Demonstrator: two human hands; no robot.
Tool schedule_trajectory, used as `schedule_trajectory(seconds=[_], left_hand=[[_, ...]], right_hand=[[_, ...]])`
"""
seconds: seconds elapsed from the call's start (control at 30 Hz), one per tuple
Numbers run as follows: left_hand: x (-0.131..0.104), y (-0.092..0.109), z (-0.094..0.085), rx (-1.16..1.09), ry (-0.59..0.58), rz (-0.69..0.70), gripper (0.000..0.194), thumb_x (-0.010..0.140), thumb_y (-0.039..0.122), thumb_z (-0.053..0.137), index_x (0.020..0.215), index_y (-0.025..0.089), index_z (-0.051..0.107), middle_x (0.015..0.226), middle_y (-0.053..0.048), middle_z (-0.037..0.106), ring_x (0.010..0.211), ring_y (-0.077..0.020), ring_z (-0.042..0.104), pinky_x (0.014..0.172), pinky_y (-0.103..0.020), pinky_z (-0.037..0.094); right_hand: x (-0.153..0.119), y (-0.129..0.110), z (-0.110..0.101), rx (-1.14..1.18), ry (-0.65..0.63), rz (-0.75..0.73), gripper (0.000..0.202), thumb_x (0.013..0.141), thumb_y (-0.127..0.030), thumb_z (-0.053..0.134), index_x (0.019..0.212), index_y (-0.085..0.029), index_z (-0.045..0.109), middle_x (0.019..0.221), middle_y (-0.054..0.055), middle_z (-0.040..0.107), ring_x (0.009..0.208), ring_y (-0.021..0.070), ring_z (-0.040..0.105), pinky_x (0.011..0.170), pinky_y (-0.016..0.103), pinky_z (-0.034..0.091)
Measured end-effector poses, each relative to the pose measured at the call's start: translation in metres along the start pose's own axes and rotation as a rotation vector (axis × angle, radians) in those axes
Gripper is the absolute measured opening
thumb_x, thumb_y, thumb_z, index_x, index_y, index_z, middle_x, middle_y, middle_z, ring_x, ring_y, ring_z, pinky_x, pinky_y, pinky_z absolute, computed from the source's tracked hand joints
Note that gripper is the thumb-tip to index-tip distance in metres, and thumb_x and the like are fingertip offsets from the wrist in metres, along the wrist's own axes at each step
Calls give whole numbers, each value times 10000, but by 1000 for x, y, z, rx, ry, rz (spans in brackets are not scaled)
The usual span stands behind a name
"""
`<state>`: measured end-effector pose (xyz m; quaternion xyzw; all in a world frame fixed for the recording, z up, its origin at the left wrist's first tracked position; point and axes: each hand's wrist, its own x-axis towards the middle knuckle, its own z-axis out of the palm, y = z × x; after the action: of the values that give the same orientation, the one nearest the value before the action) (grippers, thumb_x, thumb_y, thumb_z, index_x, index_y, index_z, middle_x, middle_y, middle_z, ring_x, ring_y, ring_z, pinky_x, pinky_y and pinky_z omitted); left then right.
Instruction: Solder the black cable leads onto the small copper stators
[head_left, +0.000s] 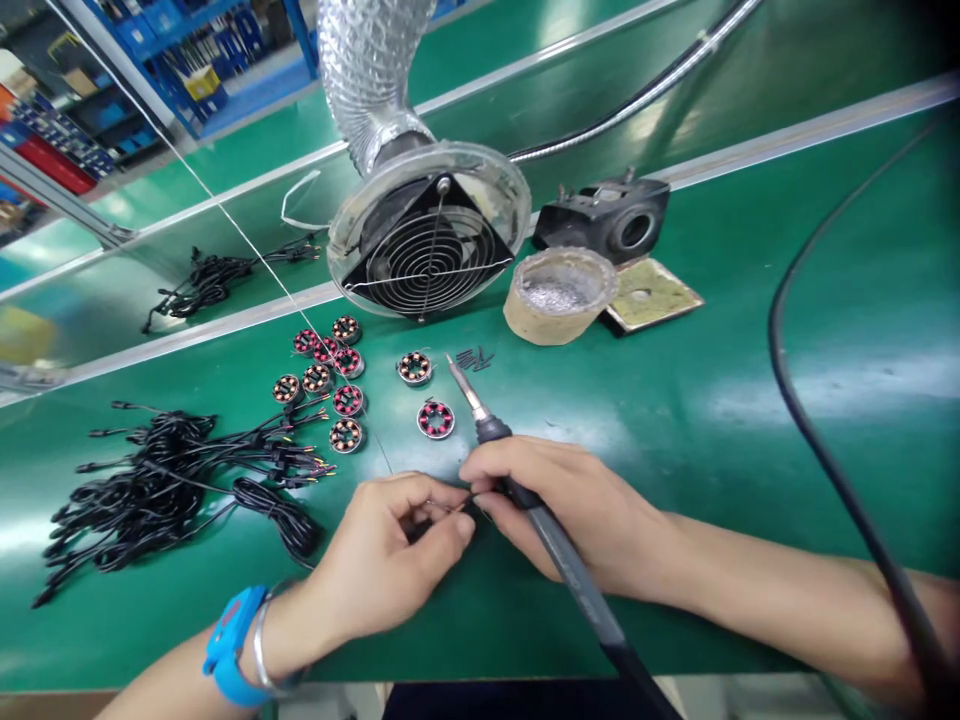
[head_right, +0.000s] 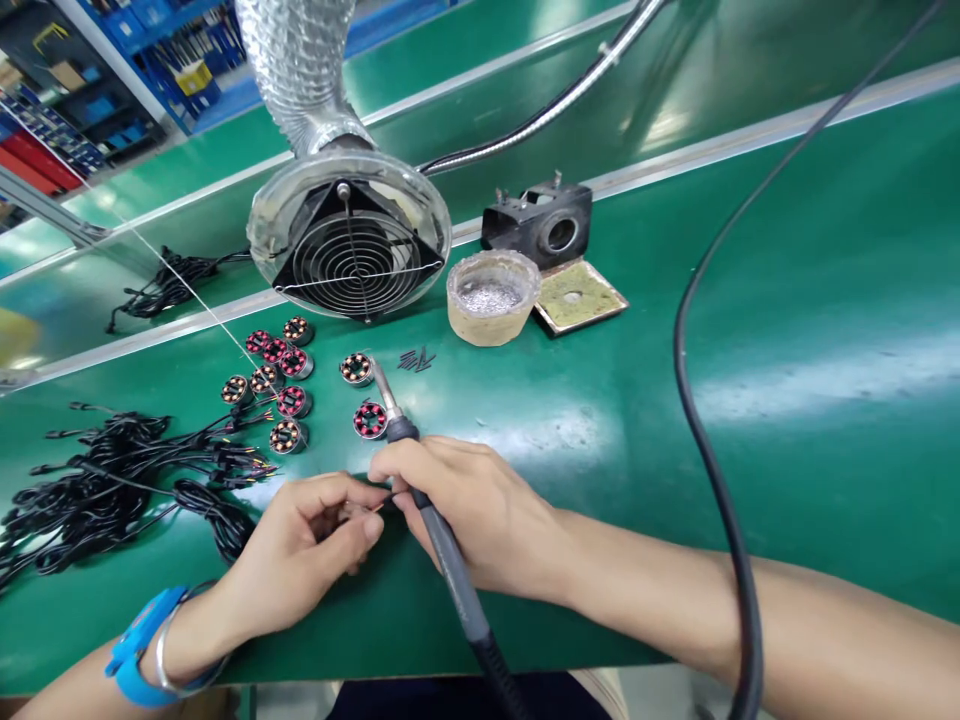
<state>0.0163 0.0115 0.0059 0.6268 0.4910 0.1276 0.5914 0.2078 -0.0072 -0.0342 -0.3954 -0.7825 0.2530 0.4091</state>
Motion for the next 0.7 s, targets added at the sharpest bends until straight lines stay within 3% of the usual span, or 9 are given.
schedule_trajectory(seconds=[0.13, 0.27, 0.3, 0.37, 0.47, 0.57, 0.7], left_hand=[[-22, 10, 5, -79, -103, 112, 354, 806, 161, 540, 1138, 157, 665, 912, -68, 687, 790, -158, 642, 708, -261, 542], [-19, 15, -11, 105, -205, 149, 449, 725, 31, 494, 1102, 181, 686, 982, -52, 721, 912, -172, 678, 838, -272, 550], [-13, 14, -18, 154, -183, 126, 405, 741, 34, 487, 1054, 178, 701, 965, -48, 732, 907, -171, 687, 841, -270, 550], [2, 12, -31, 240, -23, 85, 314, 819, 93, 475, 1031, 168, 695, 931, -47, 743, 839, -162, 705, 783, -259, 560], [21, 10, -40, 383, 218, 62, 357, 924, 242, 433, 1233, 159, 592, 802, -28, 726, 641, -140, 683, 656, -253, 541], [31, 11, -36, 569, 214, 61, 424, 959, 297, 389, 1328, 158, 546, 698, -14, 700, 597, -152, 655, 660, -271, 501], [33, 14, -25, 673, 143, 126, 375, 971, 299, 370, 1213, 220, 646, 1011, -48, 749, 883, -205, 684, 770, -291, 461]], right_hand=[[-4, -4, 5, -90, 43, 17, 286, 819, -44, 454, 1058, -201, 469, 786, 8, 616, 657, 133, 563, 599, 240, 466], [-2, -1, 2, -102, 53, -38, 273, 801, -32, 459, 1013, -203, 480, 748, -2, 589, 641, 137, 518, 589, 247, 444], [-1, 0, 0, -110, 50, -47, 275, 791, -40, 476, 1013, -203, 485, 743, -1, 582, 651, 144, 510, 595, 256, 443], [-1, -1, -3, -107, 43, -53, 304, 777, -67, 511, 1052, -196, 489, 766, 9, 592, 672, 156, 512, 610, 275, 457], [-2, -3, -7, 10, -18, -49, 357, 780, -106, 535, 1121, -188, 470, 805, 11, 619, 662, 140, 559, 605, 260, 493], [-3, -2, -8, 81, -7, -31, 322, 804, -128, 550, 1109, -203, 483, 773, -14, 612, 608, 109, 586, 570, 222, 501], [3, 13, -11, -93, 140, 57, 293, 832, -98, 521, 1101, -211, 493, 906, 44, 648, 750, 145, 637, 691, 278, 545]])
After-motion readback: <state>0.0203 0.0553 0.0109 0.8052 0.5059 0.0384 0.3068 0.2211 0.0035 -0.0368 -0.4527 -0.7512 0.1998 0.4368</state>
